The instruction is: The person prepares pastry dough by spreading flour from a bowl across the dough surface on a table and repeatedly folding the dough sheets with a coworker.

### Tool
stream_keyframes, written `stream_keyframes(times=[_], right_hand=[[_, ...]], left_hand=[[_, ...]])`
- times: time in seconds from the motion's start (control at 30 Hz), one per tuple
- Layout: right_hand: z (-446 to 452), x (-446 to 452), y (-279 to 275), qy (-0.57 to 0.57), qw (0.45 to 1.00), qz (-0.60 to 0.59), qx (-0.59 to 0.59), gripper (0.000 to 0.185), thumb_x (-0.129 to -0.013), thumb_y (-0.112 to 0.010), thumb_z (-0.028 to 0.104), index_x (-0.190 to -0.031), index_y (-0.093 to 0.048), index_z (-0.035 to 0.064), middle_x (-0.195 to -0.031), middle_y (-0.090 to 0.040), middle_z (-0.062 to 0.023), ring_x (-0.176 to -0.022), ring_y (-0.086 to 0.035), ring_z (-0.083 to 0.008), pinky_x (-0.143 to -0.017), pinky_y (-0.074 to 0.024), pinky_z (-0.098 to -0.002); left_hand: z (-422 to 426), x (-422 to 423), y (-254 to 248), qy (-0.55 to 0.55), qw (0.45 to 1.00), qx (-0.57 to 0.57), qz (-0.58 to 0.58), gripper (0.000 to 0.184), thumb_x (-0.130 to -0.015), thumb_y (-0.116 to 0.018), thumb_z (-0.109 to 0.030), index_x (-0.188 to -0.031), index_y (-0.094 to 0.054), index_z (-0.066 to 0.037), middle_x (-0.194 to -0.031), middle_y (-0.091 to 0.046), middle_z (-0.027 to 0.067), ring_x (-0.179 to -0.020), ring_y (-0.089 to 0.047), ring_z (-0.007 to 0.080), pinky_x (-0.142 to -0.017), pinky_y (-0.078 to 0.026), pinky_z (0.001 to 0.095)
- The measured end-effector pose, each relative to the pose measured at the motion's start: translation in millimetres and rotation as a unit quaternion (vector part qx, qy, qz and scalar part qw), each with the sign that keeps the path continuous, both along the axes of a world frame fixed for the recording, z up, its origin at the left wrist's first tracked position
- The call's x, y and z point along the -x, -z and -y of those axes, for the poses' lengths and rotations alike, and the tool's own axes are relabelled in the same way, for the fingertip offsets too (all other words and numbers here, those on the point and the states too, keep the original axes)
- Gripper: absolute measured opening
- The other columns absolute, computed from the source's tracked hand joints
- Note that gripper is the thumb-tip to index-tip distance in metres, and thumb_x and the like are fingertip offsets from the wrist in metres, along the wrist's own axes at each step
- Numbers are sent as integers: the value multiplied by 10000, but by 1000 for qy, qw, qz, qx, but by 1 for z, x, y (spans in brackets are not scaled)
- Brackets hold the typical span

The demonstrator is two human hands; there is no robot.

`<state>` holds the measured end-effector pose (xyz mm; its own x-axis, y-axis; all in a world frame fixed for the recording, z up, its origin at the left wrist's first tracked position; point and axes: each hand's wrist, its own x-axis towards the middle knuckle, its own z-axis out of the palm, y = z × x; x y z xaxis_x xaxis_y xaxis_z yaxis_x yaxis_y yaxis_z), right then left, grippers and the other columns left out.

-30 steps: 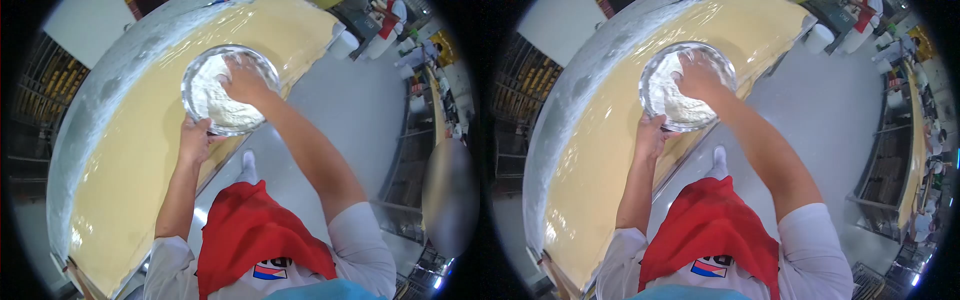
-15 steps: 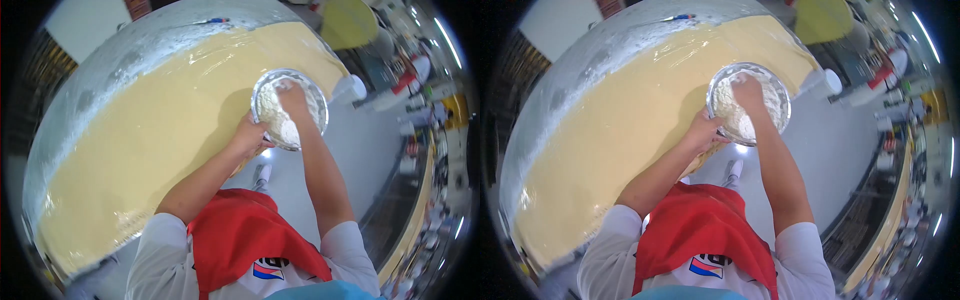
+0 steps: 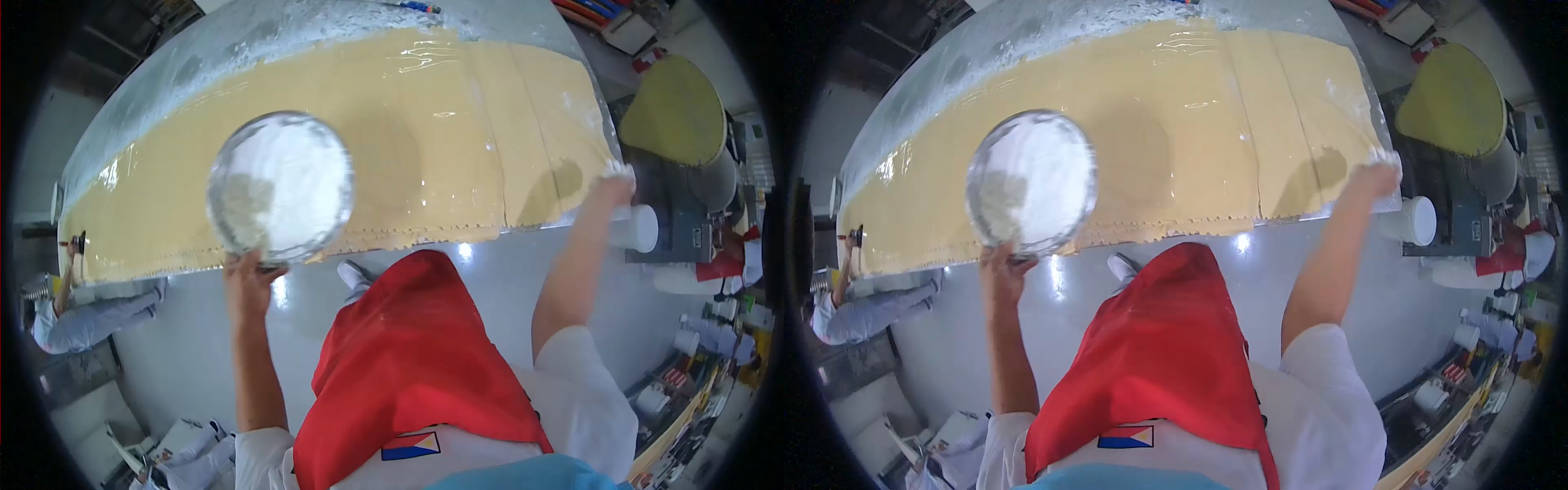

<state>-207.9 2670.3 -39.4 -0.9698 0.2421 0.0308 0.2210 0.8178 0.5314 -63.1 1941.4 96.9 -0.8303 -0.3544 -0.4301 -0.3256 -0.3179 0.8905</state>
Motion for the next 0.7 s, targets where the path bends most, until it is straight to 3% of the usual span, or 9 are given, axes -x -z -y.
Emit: stream_keyframes(times=[0.07, 0.17, 0.27, 0.33, 0.37, 0.53, 0.57, 0.6, 0.7], right_hand=[[49, 45, 17, -108, 845, -76, 518, 216, -918, -494, 175, -873, -680, 76, -778, -653, -35, -659, -613, -158, -563, -486, -358], [210, 23, -38, 65, 557, 41, 827, 160, -879, -573, 135, -884, -688, 24, -729, -640, -47, -613, -578, -135, -495, -448, -318], [218, 11, -41, 86, 470, 64, 876, 191, -874, -577, 112, -991, -678, 0, -786, -661, -67, -603, -573, -134, -497, -455, -299], [152, 62, 29, 181, 304, -236, 905, 251, -879, -576, 120, -1073, -644, -23, -880, -675, -81, -657, -608, -138, -531, -478, -279], [142, 93, 39, 175, 303, -224, 910, 251, -879, -576, 120, -1073, -644, -23, -880, -675, -81, -657, -608, -138, -531, -478, -279], [151, 208, 61, -61, 669, -101, 734, 261, -898, -577, 194, -1029, -664, -15, -1045, -684, -81, -833, -643, -203, -807, -513, -381], [206, 167, -2, -148, 720, 47, 676, 244, -874, -613, 170, -1043, -672, 4, -1105, -675, -107, -897, -639, -208, -847, -505, -367], [270, 118, -79, -251, 731, 177, 609, 243, -849, -649, 146, -1057, -679, 23, -1165, -666, -133, -961, -635, -213, -888, -497, -354], [348, 41, -116, -438, 674, 26, 595, 424, -802, -664, 113, -1224, -627, 91, -1283, -606, -129, -1202, -561, -280, -1036, -427, -360]], left_hand=[[12, -23, -5, -68, 997, 24, -8, 481, -854, -531, -62, -1321, -422, -27, -1158, -597, 156, -865, -667, 284, -596, -611, 383], [23, -61, -15, -132, 990, 44, -21, 477, -853, -506, -33, -1322, -423, -20, -1183, -586, 159, -854, -671, 280, -588, -618, 374], [33, -97, -14, -166, 985, 42, -21, 467, -855, -481, -16, -1318, -421, -7, -1182, -585, 171, -845, -681, 275, -577, -626, 363], [30, -127, -10, -196, 980, 36, -16, 463, -858, -472, -12, -1317, -419, -1, -1174, -590, 178, -840, -686, 274, -578, -631, 359], [29, -134, -9, -179, 984, 23, -13, 452, -861, -472, -17, -1309, -420, 6, -1163, -595, 182, -831, -691, 277, -575, -633, 354], [8, -131, -20, -157, 988, 8, 8, 443, -865, -482, -37, -1294, -402, 38, -1132, -603, 204, -823, -691, 291, -587, -635, 362], [4, -123, -20, -158, 987, 8, 3, 443, -865, -482, -37, -1294, -402, 38, -1132, -603, 204, -823, -691, 291, -587, -635, 362], [3, -116, -20, -127, 992, 5, 7, 457, -862, -487, -41, -1299, -389, 45, -1133, -598, 211, -831, -686, 298, -594, -634, 371], [-11, -85, -22, -60, 998, 2, 5, 495, -856, -496, -48, -1321, -360, 56, -1140, -587, 224, -845, -676, 311, -605, -632, 383]])
